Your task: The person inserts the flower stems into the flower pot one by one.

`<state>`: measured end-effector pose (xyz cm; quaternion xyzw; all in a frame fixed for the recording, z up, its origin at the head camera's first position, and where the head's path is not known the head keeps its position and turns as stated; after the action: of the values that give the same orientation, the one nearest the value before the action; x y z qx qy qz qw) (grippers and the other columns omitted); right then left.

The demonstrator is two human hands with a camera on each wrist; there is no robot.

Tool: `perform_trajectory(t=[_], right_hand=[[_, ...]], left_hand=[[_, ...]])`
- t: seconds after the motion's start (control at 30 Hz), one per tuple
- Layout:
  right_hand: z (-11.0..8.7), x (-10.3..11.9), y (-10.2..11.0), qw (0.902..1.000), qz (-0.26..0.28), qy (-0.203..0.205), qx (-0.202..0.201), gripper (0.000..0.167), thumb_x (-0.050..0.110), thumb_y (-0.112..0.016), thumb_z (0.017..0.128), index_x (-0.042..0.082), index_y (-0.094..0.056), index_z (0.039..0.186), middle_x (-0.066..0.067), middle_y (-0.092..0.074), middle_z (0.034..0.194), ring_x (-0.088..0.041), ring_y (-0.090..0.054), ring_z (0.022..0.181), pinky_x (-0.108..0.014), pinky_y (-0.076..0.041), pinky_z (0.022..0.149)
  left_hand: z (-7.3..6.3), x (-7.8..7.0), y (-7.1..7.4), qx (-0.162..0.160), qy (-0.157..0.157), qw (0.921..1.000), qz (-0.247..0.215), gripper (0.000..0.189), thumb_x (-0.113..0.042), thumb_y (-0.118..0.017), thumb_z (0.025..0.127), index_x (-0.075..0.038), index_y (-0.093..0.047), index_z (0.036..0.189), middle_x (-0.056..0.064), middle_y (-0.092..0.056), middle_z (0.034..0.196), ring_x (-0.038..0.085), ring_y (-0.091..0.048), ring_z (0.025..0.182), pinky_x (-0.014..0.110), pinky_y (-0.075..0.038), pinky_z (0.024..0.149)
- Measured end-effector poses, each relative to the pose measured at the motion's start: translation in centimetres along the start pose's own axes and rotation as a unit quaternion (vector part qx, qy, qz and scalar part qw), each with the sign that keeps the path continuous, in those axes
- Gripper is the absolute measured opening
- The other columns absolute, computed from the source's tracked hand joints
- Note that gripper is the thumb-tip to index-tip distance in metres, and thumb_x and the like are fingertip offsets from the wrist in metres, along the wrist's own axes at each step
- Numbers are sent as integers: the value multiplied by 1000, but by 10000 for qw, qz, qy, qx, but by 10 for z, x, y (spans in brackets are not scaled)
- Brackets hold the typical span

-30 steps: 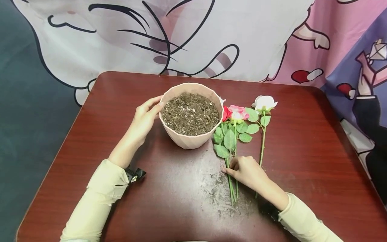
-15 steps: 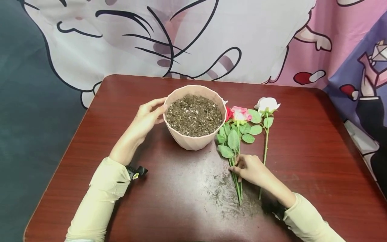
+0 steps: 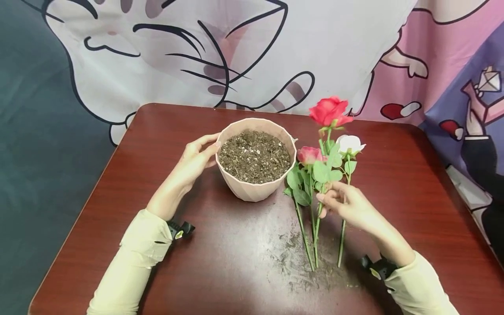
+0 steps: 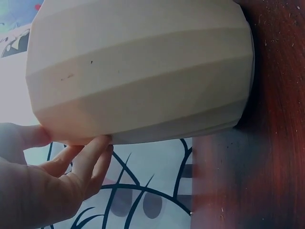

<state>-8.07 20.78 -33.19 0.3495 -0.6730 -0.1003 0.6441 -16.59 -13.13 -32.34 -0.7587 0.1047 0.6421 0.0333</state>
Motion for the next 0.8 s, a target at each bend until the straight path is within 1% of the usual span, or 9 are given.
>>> perform_trajectory(t=[0.17,0.27,0.33,0.43,0.5,0.53,0.67,0.73,0.8], right_hand=[[10,13,24,9956,628,633,-292,15,10,-53,95,-5,-51,97,-5,-66,68,-18,-64,63,-27,-51,60],[21,23,40,9837,1358,1075,-489,8,5,-51,95,-3,-51,97,-3,-67,70,-15,-64,62,-24,-50,60],[30,32,49,9683,1984,1402,-576,3,1,-49,95,-1,-52,95,-3,-67,70,-14,-64,61,-22,-49,60],[46,48,58,9389,2819,1857,-671,7,-2,-48,94,0,-54,93,-6,-67,71,-13,-63,59,-22,-49,60],[60,61,60,9217,3190,2105,-661,6,-3,-48,94,-2,-54,94,-9,-67,74,-15,-63,60,-24,-50,60],[68,68,59,9168,3271,2182,-696,6,-2,-49,94,-3,-54,95,-10,-67,75,-15,-63,61,-25,-51,61],[100,87,53,9159,3157,2381,-690,4,0,-52,93,-2,-53,97,-10,-67,78,-15,-64,64,-24,-53,65],[115,91,47,9174,3128,2347,-745,4,-1,-51,93,0,-53,97,-9,-67,77,-14,-63,63,-24,-52,65],[126,92,39,9135,3268,2301,-753,6,-3,-49,93,0,-52,98,-7,-67,75,-13,-63,61,-23,-52,62]], left_hand=[[-2,5,-1,47,32,9999,-88,41,-19,-46,98,-9,-45,138,12,-49,130,14,-52,109,34,-47,92],[-1,6,-2,80,63,9998,-144,41,-20,-48,98,-9,-45,137,12,-49,129,14,-51,107,34,-47,91],[-1,6,-3,133,95,9997,-162,41,-20,-48,98,-10,-44,138,11,-48,128,13,-50,107,33,-47,90],[1,5,-2,196,55,9996,-182,41,-19,-48,98,-9,-44,137,10,-48,127,12,-50,105,30,-48,88],[1,3,0,221,7,9995,-212,42,-19,-48,97,-9,-44,138,9,-48,126,11,-50,103,27,-48,85],[2,3,1,222,-25,9995,-218,42,-19,-48,97,-9,-43,138,9,-48,126,11,-50,103,25,-49,84],[2,3,4,232,-16,9994,-237,43,-19,-49,97,-8,-43,138,7,-47,125,9,-50,101,22,-48,81],[3,3,5,265,-2,9994,-221,43,-19,-49,97,-8,-42,138,7,-48,125,9,-50,102,22,-48,81],[3,4,5,308,13,9994,-178,43,-20,-49,97,-8,-42,138,7,-47,125,9,-50,101,22,-48,81]])
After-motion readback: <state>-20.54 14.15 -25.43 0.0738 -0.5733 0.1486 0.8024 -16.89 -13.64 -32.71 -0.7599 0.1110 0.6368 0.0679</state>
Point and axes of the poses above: each hand's wrist, its own z-axis towards the middle knuckle, its own y-axis out of the back of the hand, x = y × z, the point moved 3 cm from there along z, towards the middle knuckle
